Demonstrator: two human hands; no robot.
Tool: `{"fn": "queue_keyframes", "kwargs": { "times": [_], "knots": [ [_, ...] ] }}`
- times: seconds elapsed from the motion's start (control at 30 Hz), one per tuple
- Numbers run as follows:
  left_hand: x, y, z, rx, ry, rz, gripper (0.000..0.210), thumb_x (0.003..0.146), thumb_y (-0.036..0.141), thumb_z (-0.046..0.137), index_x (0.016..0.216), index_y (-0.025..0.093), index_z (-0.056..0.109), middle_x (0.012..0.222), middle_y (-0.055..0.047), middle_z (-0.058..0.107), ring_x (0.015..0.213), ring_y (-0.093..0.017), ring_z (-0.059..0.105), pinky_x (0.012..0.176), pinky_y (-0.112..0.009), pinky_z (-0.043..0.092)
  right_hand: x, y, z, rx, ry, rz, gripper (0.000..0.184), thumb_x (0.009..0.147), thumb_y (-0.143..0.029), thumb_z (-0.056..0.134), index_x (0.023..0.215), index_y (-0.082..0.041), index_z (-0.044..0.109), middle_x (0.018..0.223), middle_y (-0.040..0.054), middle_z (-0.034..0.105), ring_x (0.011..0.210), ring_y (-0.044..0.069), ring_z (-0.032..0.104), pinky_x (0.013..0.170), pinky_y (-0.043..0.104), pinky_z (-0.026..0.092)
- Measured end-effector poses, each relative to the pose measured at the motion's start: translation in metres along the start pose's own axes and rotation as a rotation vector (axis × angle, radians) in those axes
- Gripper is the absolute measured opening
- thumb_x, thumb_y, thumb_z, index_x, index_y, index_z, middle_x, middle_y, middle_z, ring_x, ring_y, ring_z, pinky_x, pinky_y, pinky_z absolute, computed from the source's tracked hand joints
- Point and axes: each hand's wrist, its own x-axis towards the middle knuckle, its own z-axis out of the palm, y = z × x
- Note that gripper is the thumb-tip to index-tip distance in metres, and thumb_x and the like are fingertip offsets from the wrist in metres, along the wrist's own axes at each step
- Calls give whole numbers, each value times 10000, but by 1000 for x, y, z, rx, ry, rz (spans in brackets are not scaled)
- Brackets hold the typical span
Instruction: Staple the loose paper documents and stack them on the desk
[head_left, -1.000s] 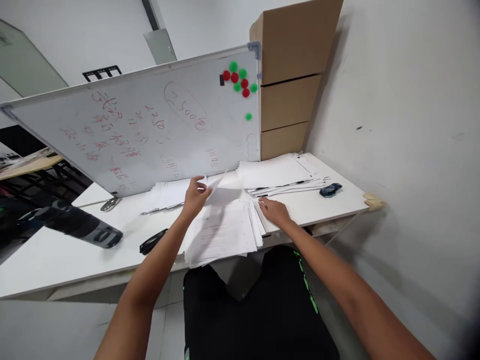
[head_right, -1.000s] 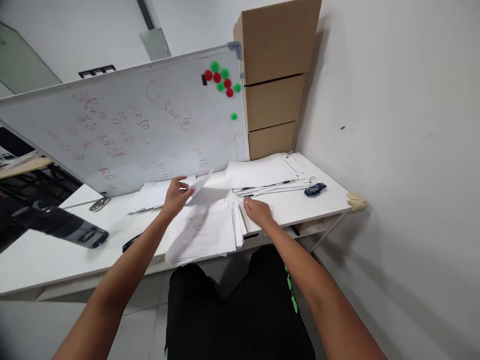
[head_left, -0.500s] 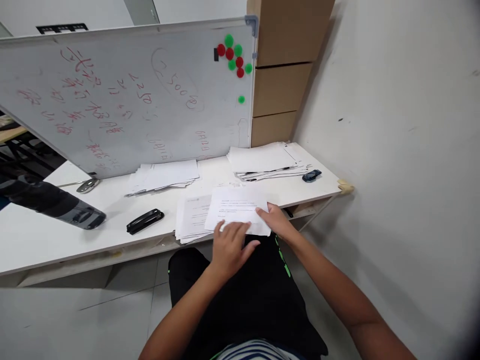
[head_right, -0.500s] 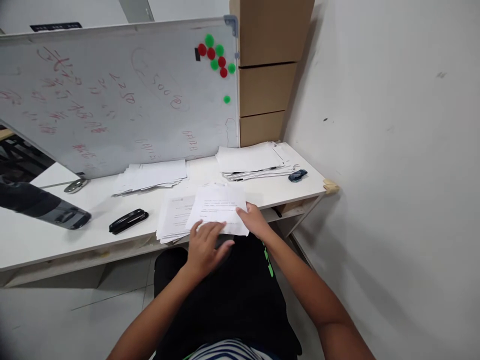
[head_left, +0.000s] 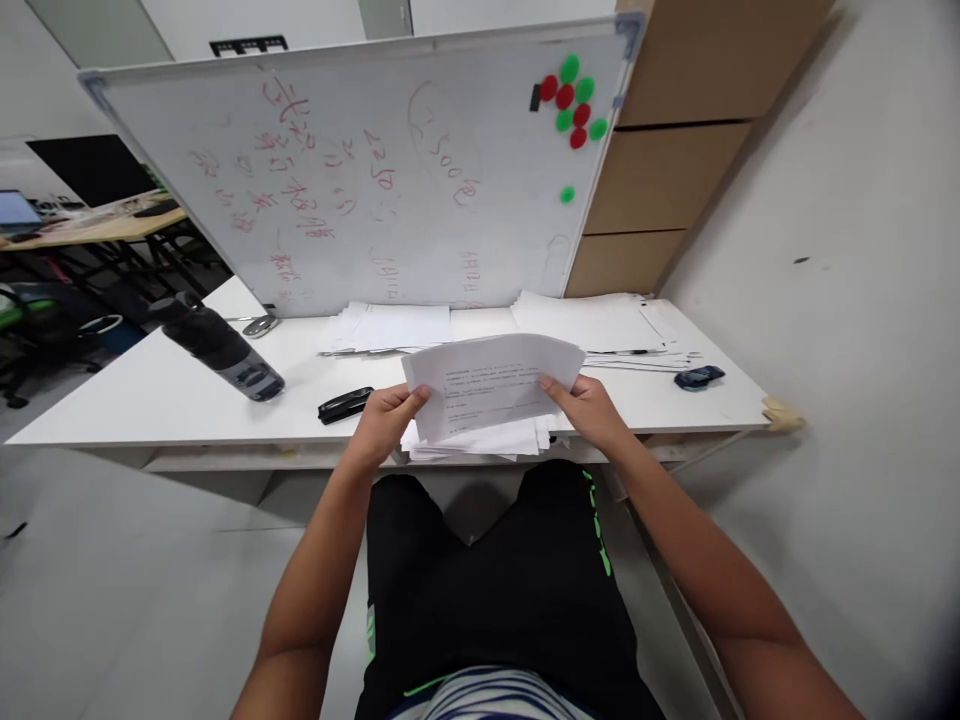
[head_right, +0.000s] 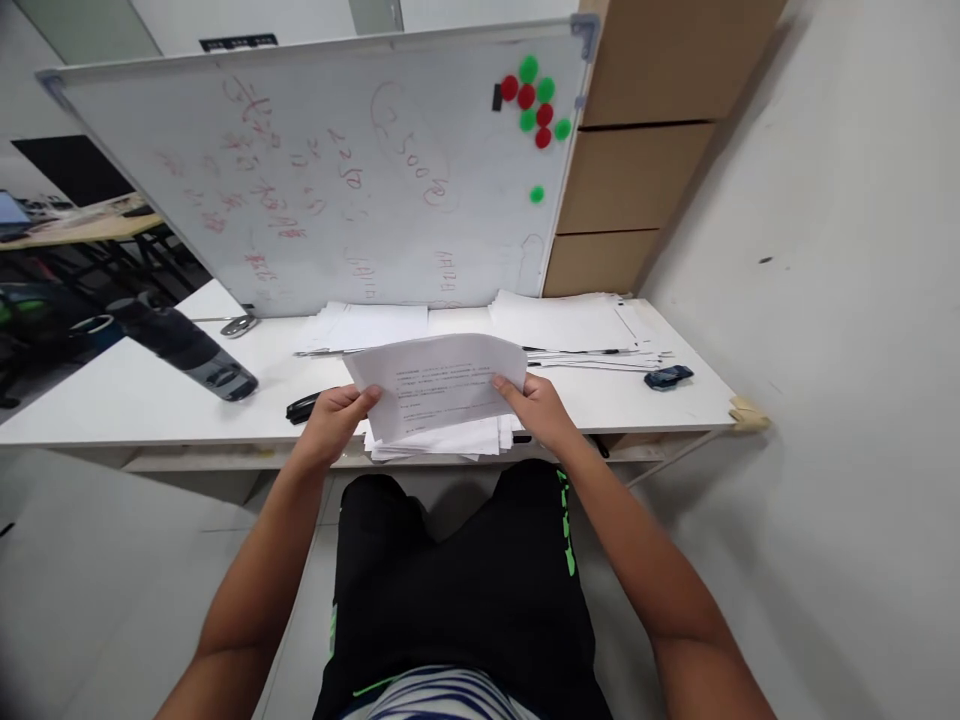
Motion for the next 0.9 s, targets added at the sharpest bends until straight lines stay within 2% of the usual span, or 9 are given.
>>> {"fn": "queue_keyframes", "kwargs": {
  "times": [0.1, 0.2, 0.37, 0.5, 0.57, 0.73, 0.83, 0.9],
  "knots": [
    [4, -6, 0, -10, 116, 22, 382, 742, 533, 753, 878, 177, 790, 936, -56, 766, 925, -269, 686, 859, -410, 534, 3, 7, 9, -74, 60, -15, 508, 810, -596, 675, 1037, -149, 758, 1062, 105, 756, 1045, 313, 677, 907, 447, 529],
    [11, -10, 4, 0, 158, 73, 394, 720, 531, 767, 885, 174, 789, 938, -62, 764, 929, -266, 682, 829, -398, 540, 6, 10, 14, -77, 95, -42, 482, 810, -581, 675, 1021, -155, 759, 1049, 94, 758, 1033, 311, 682, 888, 438, 535],
    [32, -22, 15, -33, 85, 94, 483, 661, 524, 811, 976, 161, 763, 981, -82, 755, 941, -264, 680, 833, -390, 544, 15, 21, 28, -16, 122, -33, 430, 776, -535, 711, 956, -147, 750, 1010, 105, 762, 991, 306, 694, 866, 432, 537],
    [44, -40, 21, 8, 79, 39, 549, 661, 565, 794, 1003, 139, 743, 1027, -101, 749, 995, -288, 673, 872, -394, 537, 18, 38, 39, 0, 81, -54, 447, 768, -480, 721, 1072, -152, 711, 1105, 114, 742, 1038, 284, 680, 909, 432, 521],
    [44, -46, 22, 84, 78, 26, 551, 698, 578, 759, 1035, 143, 731, 1056, -98, 744, 1027, -295, 664, 882, -393, 533, 17, 45, 43, 4, 107, -73, 466, 779, -468, 710, 1125, -157, 685, 1144, 117, 729, 1057, 274, 672, 927, 429, 512],
    [38, -48, 25, 209, 25, 19, 500, 733, 549, 739, 1046, 159, 716, 1088, -98, 737, 1052, -313, 656, 883, -409, 535, 17, 49, 46, -41, 151, -60, 423, 809, -457, 664, 1107, -157, 677, 1110, 115, 734, 1035, 278, 674, 917, 431, 514],
    [38, -44, 17, 198, -2, 61, 491, 776, 532, 706, 1103, 166, 691, 1129, -112, 725, 1060, -295, 659, 906, -421, 531, 15, 41, 44, -137, 173, -112, 415, 848, -454, 614, 1155, -179, 666, 1122, 104, 731, 1055, 289, 664, 927, 451, 508],
    [39, -41, -2, 214, 28, 126, 536, 823, 524, 656, 1244, 194, 620, 1183, -115, 702, 1080, -267, 655, 921, -418, 523, 11, 35, 40, -195, 165, -128, 412, 855, -449, 607, 1169, -190, 667, 1134, 102, 728, 1069, 299, 659, 936, 462, 505]
  ]
}}
